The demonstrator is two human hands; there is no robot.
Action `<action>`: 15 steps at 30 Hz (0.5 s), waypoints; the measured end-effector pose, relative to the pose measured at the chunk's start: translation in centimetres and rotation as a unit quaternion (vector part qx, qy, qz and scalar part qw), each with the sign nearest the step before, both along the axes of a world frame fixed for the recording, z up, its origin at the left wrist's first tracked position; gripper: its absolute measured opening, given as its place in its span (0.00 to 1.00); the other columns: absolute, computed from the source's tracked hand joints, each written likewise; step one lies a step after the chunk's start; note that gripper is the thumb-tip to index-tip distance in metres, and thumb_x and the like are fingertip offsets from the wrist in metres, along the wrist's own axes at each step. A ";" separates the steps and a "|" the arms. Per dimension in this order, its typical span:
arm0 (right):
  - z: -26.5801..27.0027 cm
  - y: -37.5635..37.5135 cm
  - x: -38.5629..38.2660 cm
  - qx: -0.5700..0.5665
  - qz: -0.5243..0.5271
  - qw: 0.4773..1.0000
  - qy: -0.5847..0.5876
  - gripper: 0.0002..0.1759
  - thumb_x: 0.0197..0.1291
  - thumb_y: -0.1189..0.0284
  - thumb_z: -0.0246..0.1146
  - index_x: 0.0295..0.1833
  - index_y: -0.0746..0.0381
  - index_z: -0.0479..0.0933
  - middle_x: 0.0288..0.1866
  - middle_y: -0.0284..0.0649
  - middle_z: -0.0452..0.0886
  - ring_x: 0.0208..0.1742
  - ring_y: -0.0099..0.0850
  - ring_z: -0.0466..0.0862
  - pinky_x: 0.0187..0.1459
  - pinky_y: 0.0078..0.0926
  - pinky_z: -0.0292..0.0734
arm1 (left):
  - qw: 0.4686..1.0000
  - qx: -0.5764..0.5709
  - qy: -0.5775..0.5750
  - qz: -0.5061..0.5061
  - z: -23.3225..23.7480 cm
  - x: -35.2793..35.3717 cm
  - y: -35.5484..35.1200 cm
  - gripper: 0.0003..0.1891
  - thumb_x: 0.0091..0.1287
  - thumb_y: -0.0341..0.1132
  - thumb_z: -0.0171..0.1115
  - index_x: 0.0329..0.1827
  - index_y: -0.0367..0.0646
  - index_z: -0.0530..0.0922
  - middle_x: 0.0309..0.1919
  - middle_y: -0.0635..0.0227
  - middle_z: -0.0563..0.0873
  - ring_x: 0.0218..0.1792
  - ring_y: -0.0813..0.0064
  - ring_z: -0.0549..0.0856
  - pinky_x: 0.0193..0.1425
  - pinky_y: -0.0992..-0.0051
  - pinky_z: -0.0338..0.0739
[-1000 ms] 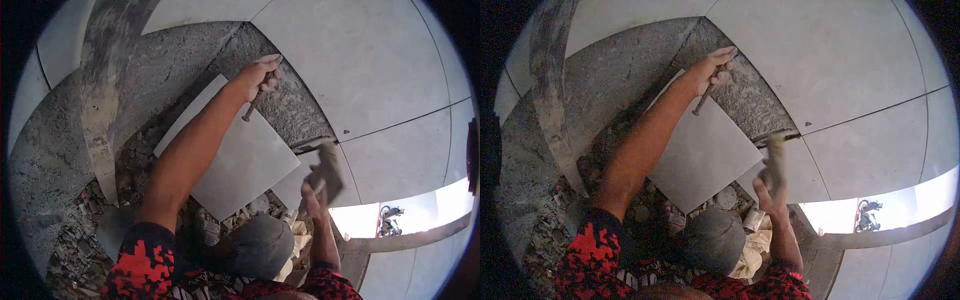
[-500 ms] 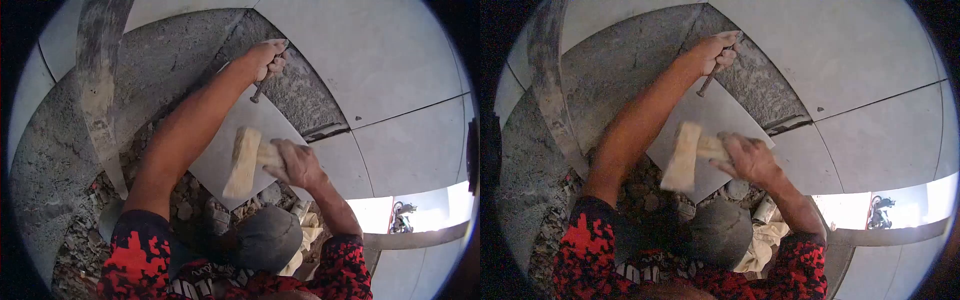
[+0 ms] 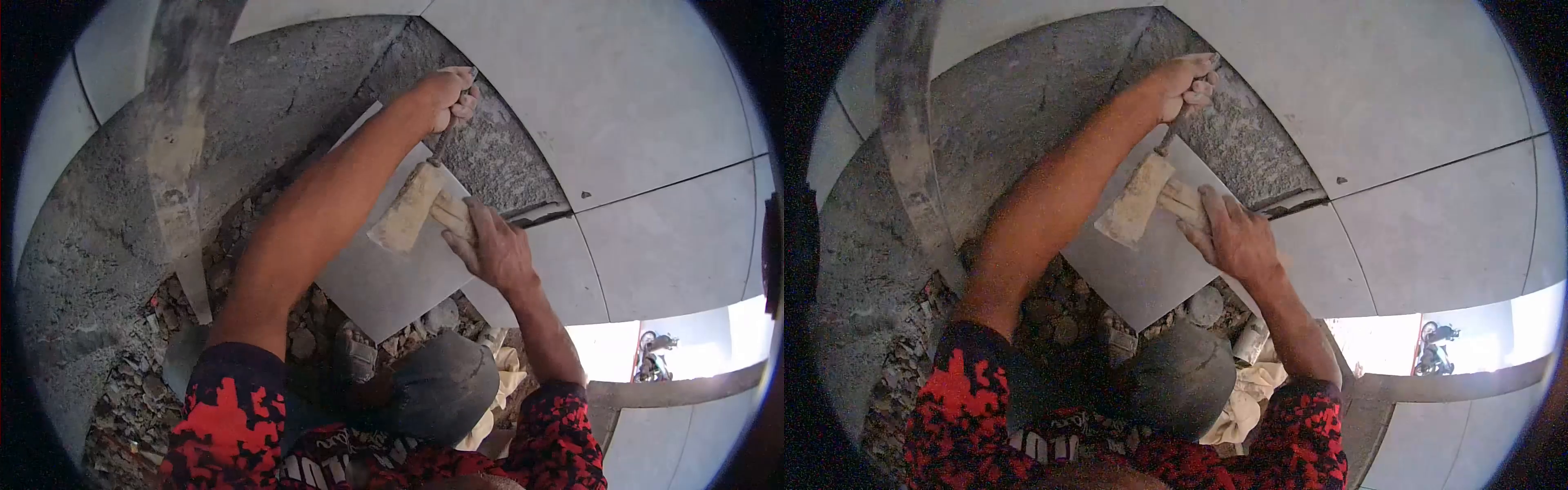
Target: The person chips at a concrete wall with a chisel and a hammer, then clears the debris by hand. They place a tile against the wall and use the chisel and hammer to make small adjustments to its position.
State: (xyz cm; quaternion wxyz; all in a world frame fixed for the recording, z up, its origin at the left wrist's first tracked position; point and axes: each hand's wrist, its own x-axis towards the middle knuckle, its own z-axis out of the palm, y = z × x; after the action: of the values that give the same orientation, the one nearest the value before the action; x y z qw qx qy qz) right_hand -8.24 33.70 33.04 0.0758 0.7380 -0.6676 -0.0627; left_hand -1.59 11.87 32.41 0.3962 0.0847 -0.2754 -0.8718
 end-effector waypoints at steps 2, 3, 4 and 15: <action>-0.4 0.6 0.4 -0.033 0.041 0.995 -0.086 0.28 0.50 0.56 0.61 0.52 0.63 0.66 0.33 0.43 0.75 0.32 0.41 0.79 0.29 0.33 0.75 | 1.000 0.001 0.001 -0.013 0.2 0.3 -0.3 0.09 0.67 0.37 0.45 0.33 0.40 0.66 0.12 0.78 0.65 0.10 0.86 0.60 0.13 0.81 0.56; 0.4 1.2 1.2 -0.012 0.100 0.991 -0.084 0.27 0.51 0.57 0.60 0.51 0.64 0.66 0.33 0.44 0.76 0.32 0.40 0.79 0.30 0.33 0.75 | 0.999 0.008 -0.002 -0.035 0.0 0.2 -0.2 0.09 0.67 0.37 0.45 0.33 0.40 0.66 0.12 0.78 0.65 0.10 0.85 0.60 0.13 0.82 0.56; 0.5 1.0 0.9 -0.012 0.103 0.991 -0.083 0.27 0.51 0.57 0.60 0.51 0.64 0.66 0.33 0.44 0.76 0.32 0.40 0.79 0.30 0.33 0.75 | 0.999 0.008 -0.001 -0.032 0.0 0.2 -0.5 0.09 0.67 0.37 0.45 0.33 0.40 0.66 0.12 0.78 0.65 0.10 0.85 0.60 0.13 0.82 0.56; 0.1 0.8 -0.3 -0.039 0.079 0.993 -0.078 0.30 0.49 0.58 0.62 0.52 0.67 0.65 0.33 0.50 0.76 0.32 0.45 0.79 0.32 0.37 0.75 | 0.997 0.042 0.048 -0.052 -0.6 -1.1 -1.5 0.11 0.65 0.30 0.43 0.50 0.45 0.63 0.24 0.66 0.68 0.14 0.81 0.62 0.13 0.82 0.57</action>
State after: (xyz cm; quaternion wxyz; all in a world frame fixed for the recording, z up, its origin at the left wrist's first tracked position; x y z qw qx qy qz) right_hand -8.58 34.47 33.14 0.0575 0.7874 -0.6131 0.0274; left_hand -2.68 10.34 31.82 0.3594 0.0452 -0.2236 -0.9049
